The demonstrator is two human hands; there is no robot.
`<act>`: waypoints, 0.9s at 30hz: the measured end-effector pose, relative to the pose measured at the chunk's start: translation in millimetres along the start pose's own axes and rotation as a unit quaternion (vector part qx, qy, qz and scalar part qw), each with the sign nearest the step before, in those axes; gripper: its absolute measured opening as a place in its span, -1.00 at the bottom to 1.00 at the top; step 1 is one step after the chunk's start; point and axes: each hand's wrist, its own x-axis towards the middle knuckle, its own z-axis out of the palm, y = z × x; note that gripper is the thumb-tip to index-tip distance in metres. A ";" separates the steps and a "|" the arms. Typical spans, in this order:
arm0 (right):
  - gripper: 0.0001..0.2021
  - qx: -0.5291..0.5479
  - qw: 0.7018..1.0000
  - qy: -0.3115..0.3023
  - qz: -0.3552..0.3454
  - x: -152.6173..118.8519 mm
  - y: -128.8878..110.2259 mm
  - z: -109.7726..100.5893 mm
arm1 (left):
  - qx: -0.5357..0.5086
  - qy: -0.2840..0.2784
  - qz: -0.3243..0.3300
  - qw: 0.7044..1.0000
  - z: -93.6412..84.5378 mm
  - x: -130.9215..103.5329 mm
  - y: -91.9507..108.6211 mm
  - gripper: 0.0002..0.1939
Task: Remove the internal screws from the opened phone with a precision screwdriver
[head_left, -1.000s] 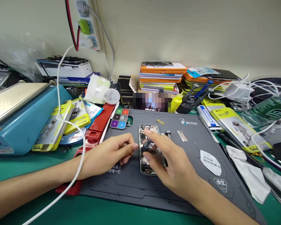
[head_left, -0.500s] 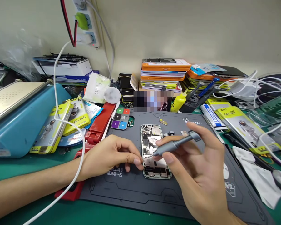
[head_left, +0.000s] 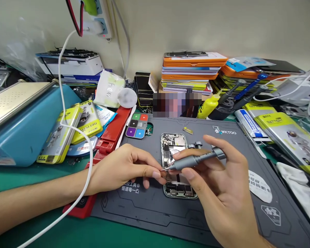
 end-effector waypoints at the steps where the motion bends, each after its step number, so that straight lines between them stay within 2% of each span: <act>1: -0.52 0.003 1.000 0.002 0.003 0.3 -0.4 0.4 | -0.004 -0.002 -0.001 1.000 0.0 0.4 0.2 -0.86; 11: -0.56 0.061 0.997 0.020 0.038 10.5 -3.0 -0.5 | -0.084 -0.006 -0.010 0.996 0.5 2.2 2.3 -0.93; 27: -0.55 0.055 0.998 0.005 0.033 12.6 -2.5 -2.2 | -0.029 -0.010 0.005 1.000 -3.5 1.8 -0.6 -0.87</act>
